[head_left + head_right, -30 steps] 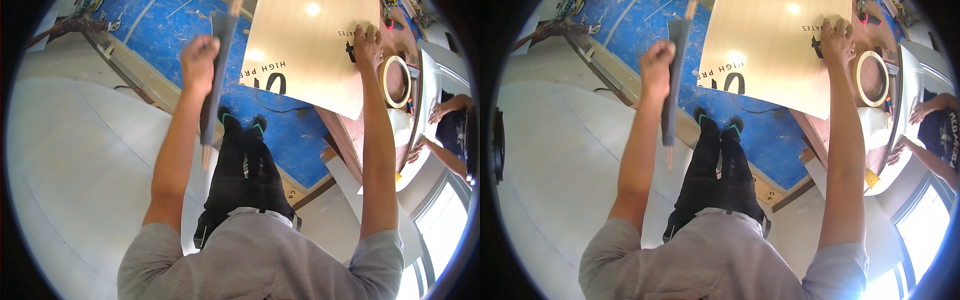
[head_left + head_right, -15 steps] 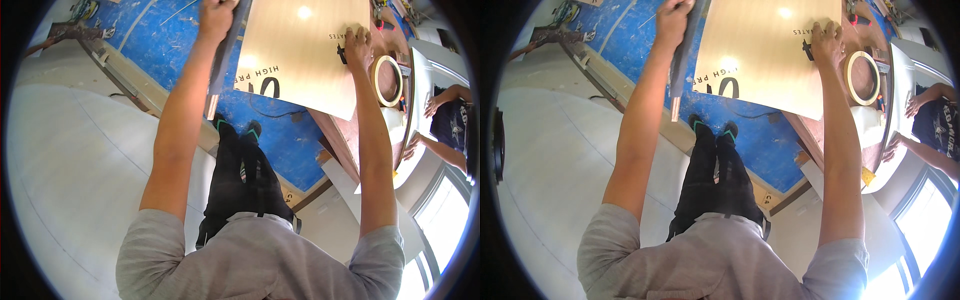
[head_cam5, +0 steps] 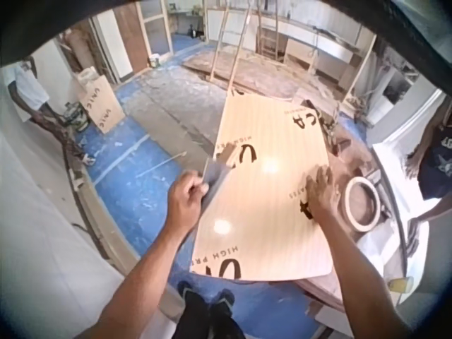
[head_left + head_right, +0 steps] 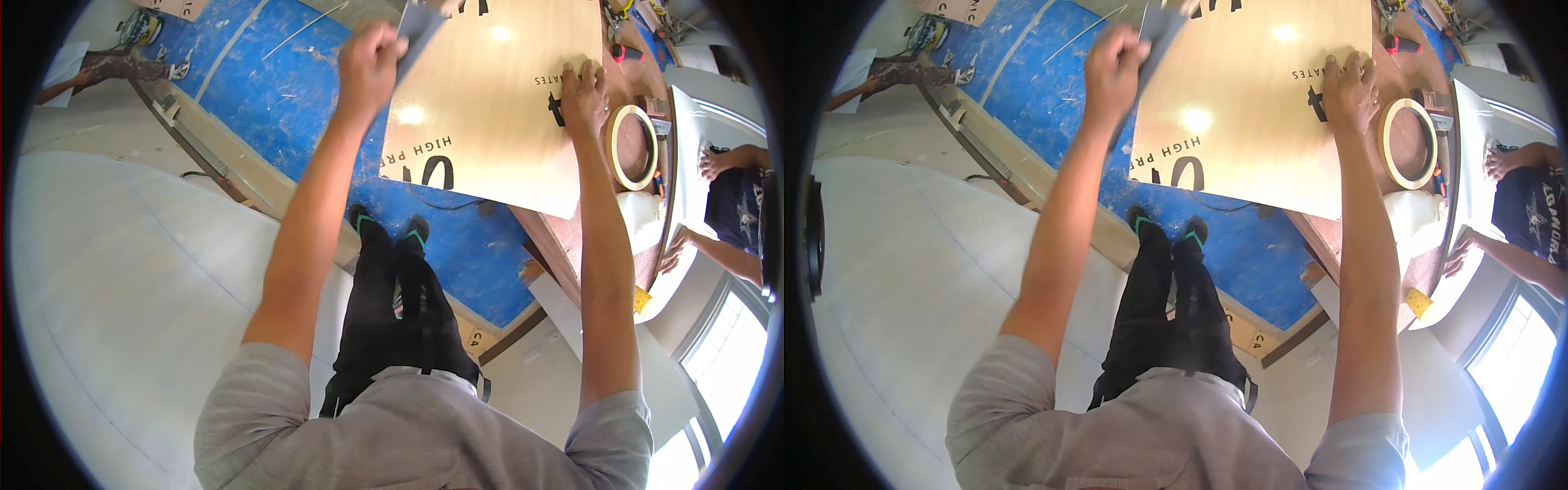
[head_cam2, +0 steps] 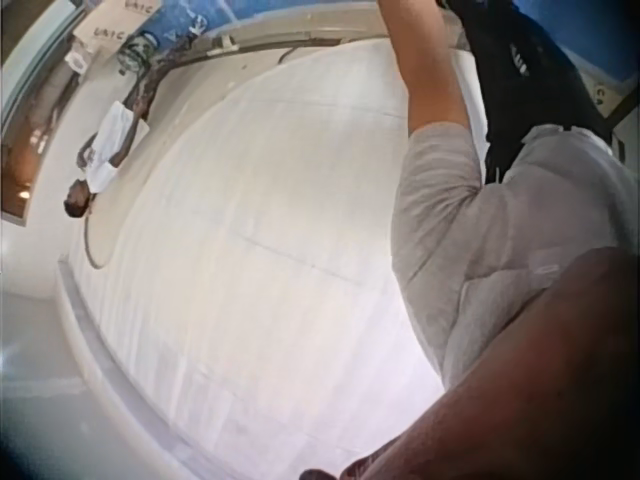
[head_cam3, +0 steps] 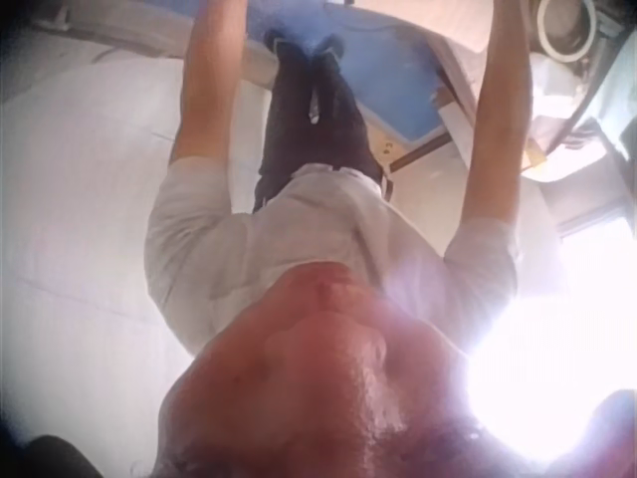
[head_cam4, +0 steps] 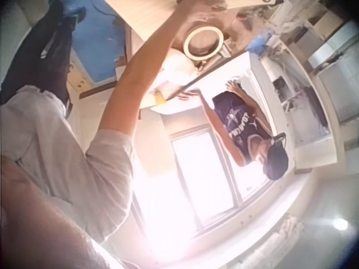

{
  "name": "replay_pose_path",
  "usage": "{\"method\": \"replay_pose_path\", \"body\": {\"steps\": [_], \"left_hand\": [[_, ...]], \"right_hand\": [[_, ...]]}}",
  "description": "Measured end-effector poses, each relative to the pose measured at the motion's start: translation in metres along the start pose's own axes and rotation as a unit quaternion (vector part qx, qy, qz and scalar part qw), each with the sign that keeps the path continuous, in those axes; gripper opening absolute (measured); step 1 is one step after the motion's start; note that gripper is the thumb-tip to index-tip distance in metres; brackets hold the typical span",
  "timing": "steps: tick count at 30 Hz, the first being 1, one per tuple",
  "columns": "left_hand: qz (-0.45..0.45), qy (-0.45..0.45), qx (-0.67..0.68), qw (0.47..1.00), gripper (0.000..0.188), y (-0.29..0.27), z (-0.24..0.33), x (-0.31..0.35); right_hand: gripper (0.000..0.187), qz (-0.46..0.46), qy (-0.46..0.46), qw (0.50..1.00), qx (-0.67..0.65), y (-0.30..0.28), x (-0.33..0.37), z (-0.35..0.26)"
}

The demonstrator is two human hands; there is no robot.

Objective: The person sands the edge of a laminate sheet using a sanding block held by hand.

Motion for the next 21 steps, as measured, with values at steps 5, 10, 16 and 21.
{"method": "replay_pose_path", "body": {"steps": [5, 10, 16, 21], "left_hand": [[-0.006, 0.113, 0.01, 0.993, 0.012, 0.008, -0.008, -0.067], [-0.134, 0.043, -0.009, 0.99, 0.008, -0.044, 0.028, 0.082], [-0.108, -0.166, 0.105, 0.974, 0.013, -0.123, 0.02, 0.192], [-0.103, -0.045, 0.044, 0.993, 0.011, -0.079, 0.022, 0.131]], "right_hand": [[0.072, -0.012, 0.009, 1.0, -0.002, 0.007, -0.003, -0.012], [0.073, 0.0, 0.027, 1.0, 0.002, -0.007, 0.001, -0.005], [0.075, -0.008, 0.026, 1.0, 0.006, -0.002, 0.005, -0.01], [0.073, -0.011, 0.026, 1.0, -0.005, 0.001, -0.002, 0.0]]}}
Point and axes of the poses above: each hand's wrist, its own x-axis away from the middle knuckle, its own y-axis out of the palm, z = x × y, the point moved 10 cm from there along -x, towards the middle knuckle, and after that the axes turned 12 degrees about -x, right-handed, at the moved point
